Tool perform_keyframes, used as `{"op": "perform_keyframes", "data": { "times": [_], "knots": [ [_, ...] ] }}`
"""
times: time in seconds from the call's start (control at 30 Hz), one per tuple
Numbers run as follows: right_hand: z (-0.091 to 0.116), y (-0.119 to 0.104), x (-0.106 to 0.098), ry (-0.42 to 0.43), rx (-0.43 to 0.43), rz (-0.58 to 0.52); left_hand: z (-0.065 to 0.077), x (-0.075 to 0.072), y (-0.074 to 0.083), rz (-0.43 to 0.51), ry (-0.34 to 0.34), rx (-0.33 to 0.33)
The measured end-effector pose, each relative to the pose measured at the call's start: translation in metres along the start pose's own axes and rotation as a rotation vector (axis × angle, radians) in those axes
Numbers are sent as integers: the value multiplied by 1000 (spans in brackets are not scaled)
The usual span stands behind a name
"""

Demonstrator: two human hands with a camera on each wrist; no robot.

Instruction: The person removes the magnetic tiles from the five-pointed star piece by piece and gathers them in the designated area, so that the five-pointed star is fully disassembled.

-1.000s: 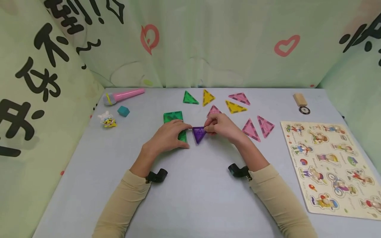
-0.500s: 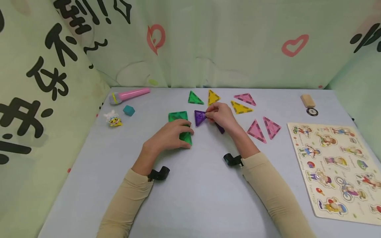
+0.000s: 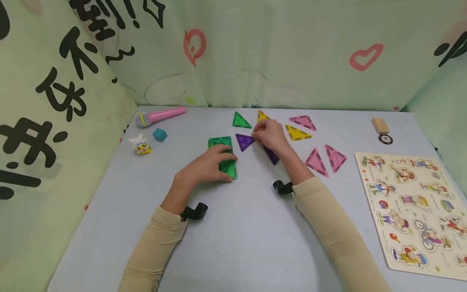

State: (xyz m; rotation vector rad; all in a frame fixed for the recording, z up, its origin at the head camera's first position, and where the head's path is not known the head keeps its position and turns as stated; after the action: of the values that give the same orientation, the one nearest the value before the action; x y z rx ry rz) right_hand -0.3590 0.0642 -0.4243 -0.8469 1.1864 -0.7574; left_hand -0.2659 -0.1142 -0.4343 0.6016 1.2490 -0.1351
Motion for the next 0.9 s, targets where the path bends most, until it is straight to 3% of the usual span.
{"op": "perform_keyframes", "data": {
  "times": [0.27,0.4,0.5,0.8,0.9],
  "knots": [
    [40,-7,24,-195,-80,67,2,-1,0,-10,1,-31],
    [62,-5,41,-328,-77,119,4,-5,1,-7,15,-60],
    [72,-5,51,-383,-63,146,7,-9,2,-14,30,-84],
    [79,-7,58,-327,-50,201,9,-9,11,29,17,-95],
    [79,-3,56,-317,-21,161,9,-8,13,50,-10,-94]
  ]
}}
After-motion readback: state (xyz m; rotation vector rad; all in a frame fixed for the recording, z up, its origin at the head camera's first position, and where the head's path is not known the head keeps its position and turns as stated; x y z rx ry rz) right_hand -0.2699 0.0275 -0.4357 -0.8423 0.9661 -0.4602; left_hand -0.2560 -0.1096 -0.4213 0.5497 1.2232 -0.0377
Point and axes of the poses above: each hand's wrist, its own z-axis away from the middle knuckle, its own x-axis out of the palm, y = z × x, the point moved 8 cm from there along -z, towards the middle knuckle, and after that the axes turned 8 degrees about -z, right-handed, at the moved point
